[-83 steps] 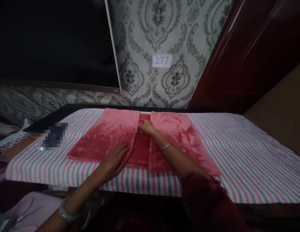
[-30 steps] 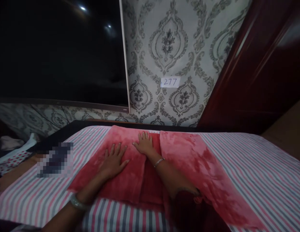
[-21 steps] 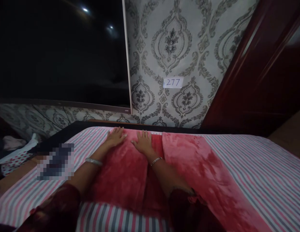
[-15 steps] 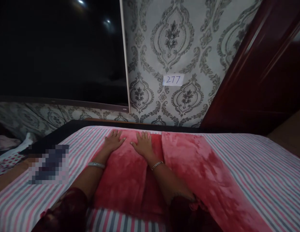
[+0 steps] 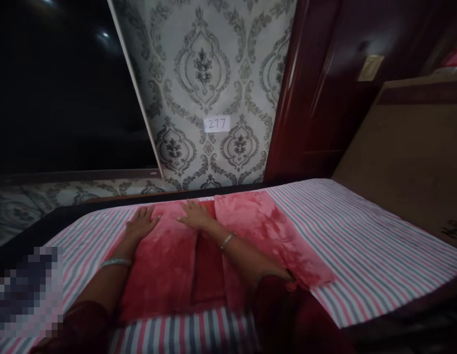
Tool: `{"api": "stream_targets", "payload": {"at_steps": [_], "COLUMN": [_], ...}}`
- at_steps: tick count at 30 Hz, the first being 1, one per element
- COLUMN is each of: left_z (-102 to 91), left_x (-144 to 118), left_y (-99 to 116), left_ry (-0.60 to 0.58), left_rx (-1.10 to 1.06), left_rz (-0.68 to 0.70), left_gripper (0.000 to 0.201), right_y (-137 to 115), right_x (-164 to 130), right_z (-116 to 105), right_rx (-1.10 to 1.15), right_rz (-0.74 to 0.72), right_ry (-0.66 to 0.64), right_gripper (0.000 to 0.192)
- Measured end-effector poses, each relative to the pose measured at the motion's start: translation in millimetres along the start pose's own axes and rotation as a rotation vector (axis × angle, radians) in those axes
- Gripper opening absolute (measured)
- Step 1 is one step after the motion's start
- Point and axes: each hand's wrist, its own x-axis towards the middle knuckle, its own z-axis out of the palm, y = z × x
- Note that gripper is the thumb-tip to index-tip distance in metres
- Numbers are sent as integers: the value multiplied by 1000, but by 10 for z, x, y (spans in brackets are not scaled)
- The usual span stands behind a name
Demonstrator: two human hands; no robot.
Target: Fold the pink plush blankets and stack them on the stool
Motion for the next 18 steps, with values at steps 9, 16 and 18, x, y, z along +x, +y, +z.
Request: {"api": "stream_targets", "payload": {"at_steps": [9,16,18], "left_z": [-68,-277,-356], "left_x": [10,12,-37], "left_y": [79,-10,-137], "left_ry": [-32,-38,-6], "left_rx": [-52,-315,-337], "left_rz": [-2,-85,-112], "left_gripper": [72,70,69], "right_y": [940,877,890], "right_x": [-1193,-1342,-1345], "right_z": [-407,100,118], "right_rx": [-127,-212,-207], "right_rz": [266,257,247], "right_ry": [-23,80,88], "right_gripper": [64,63,63]}}
